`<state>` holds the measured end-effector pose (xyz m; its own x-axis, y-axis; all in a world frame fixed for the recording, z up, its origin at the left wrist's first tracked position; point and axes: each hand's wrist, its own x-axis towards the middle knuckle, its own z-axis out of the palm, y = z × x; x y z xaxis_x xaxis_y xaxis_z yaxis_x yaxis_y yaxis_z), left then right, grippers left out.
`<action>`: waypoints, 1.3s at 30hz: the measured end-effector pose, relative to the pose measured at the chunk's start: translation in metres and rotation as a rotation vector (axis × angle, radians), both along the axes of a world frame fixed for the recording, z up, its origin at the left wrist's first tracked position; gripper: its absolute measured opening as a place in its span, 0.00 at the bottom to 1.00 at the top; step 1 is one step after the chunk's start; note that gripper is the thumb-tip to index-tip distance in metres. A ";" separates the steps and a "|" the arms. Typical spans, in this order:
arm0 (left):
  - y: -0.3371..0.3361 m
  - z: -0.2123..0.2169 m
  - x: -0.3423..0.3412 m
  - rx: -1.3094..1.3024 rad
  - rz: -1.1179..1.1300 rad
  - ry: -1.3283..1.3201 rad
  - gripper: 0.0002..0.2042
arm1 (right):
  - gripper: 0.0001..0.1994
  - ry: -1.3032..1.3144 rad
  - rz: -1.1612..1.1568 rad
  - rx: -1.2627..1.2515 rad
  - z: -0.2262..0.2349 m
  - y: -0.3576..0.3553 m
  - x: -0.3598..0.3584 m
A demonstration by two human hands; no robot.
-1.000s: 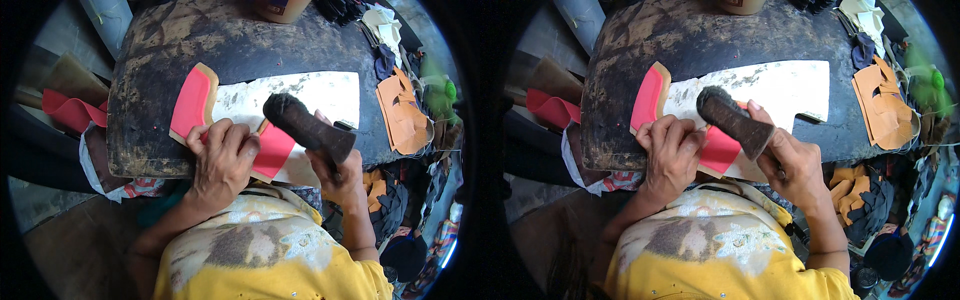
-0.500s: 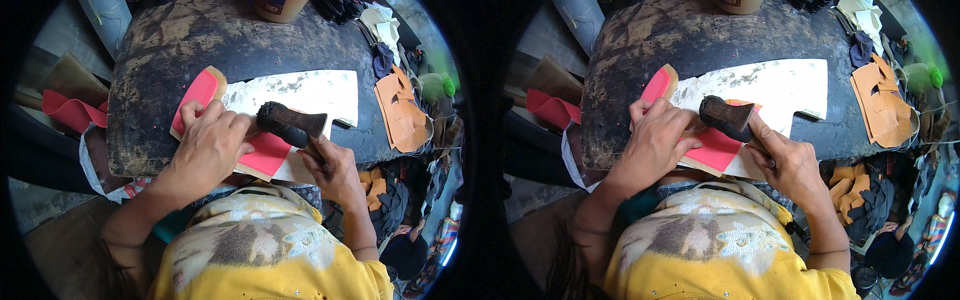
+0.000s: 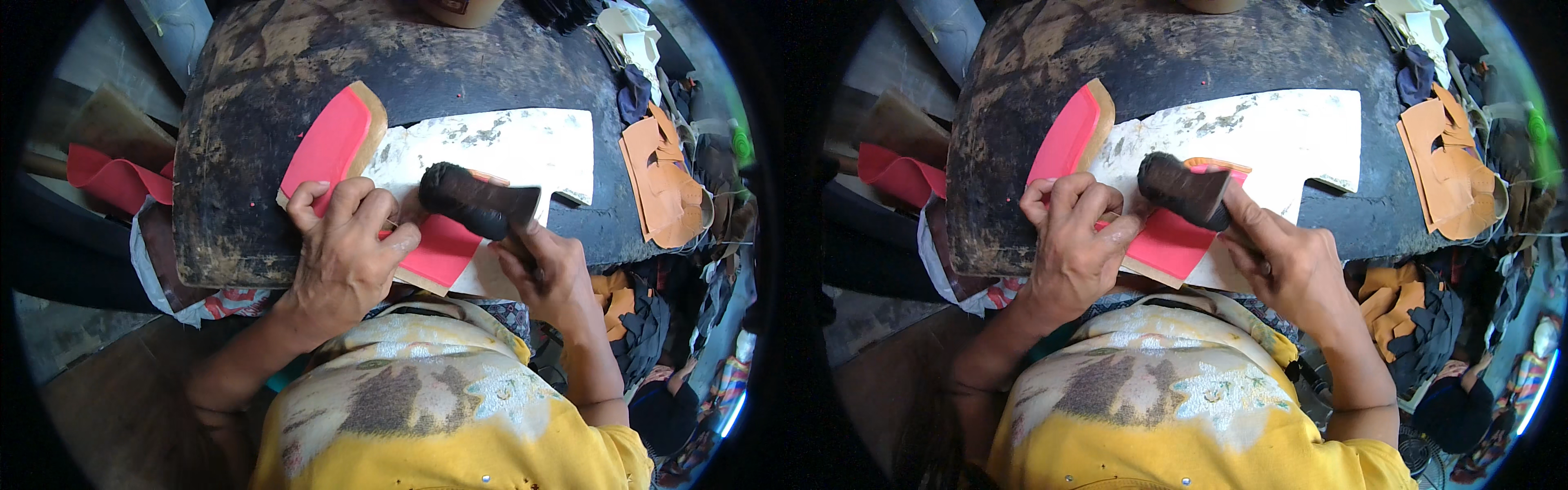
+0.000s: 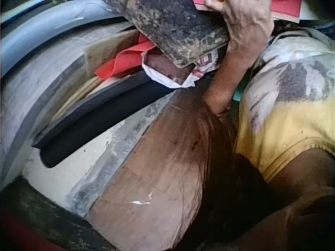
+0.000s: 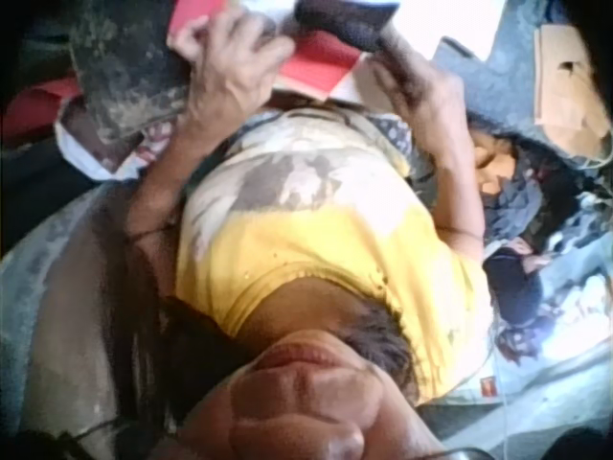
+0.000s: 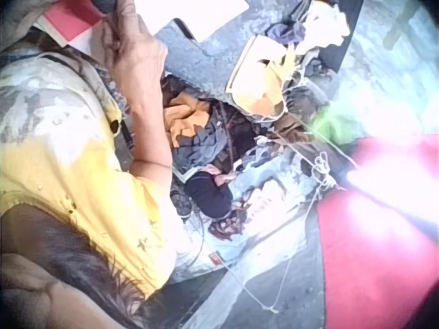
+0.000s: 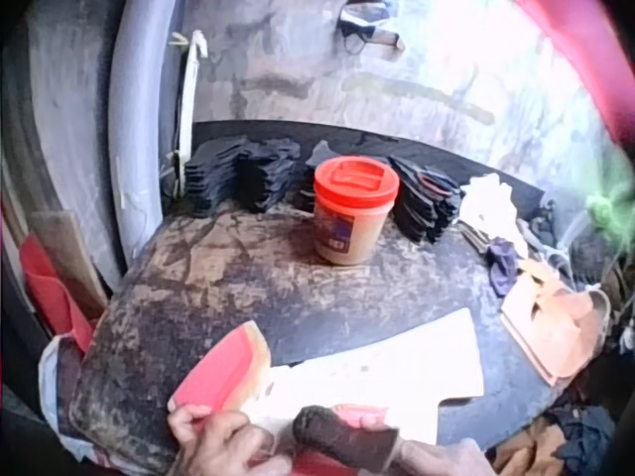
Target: The person uses a hammer and a small metal tool to press and secure the edges of pink and tan leather pieces on a white board. They repeatedly hammer along the perimeter, flip the pieces, and stack completed parts on the table.
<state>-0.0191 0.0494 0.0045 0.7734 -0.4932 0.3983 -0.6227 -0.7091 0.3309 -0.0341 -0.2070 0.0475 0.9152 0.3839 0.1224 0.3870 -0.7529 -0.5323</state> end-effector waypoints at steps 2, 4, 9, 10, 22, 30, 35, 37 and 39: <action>0.000 -0.001 0.000 0.013 0.009 -0.001 0.04 | 0.37 0.048 -0.002 -0.172 0.000 0.000 0.000; 0.000 -0.002 -0.001 -0.001 0.012 0.014 0.04 | 0.36 0.000 0.006 0.001 0.001 0.002 0.000; 0.002 -0.006 0.001 -0.024 0.001 -0.007 0.04 | 0.38 -0.033 0.016 -0.100 0.003 0.005 0.001; 0.002 -0.007 0.001 -0.027 0.007 -0.019 0.04 | 0.39 -0.023 0.013 -0.183 0.006 0.003 -0.001; 0.018 -0.001 0.023 -0.180 -0.143 0.306 0.07 | 0.34 0.030 0.003 -0.111 0.008 0.004 -0.002; 0.020 0.001 0.022 -0.040 -0.171 0.134 0.07 | 0.34 0.114 0.022 -0.100 0.017 0.007 -0.008; 0.031 0.014 0.038 -0.064 -0.193 0.290 0.10 | 0.33 0.035 -0.063 -0.058 0.009 -0.003 -0.009; 0.036 0.022 0.041 0.019 -0.251 0.367 0.11 | 0.33 0.007 -0.043 -0.054 0.008 -0.008 -0.013; 0.034 0.025 0.037 0.026 -0.247 0.236 0.09 | 0.33 -0.020 0.039 -0.060 0.011 -0.015 -0.017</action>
<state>0.0176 0.0832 0.0294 0.6989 -0.6845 0.2072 -0.6847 -0.5567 0.4704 -0.0515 -0.2223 0.0583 0.8969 0.4267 0.1164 0.4271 -0.7673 -0.4784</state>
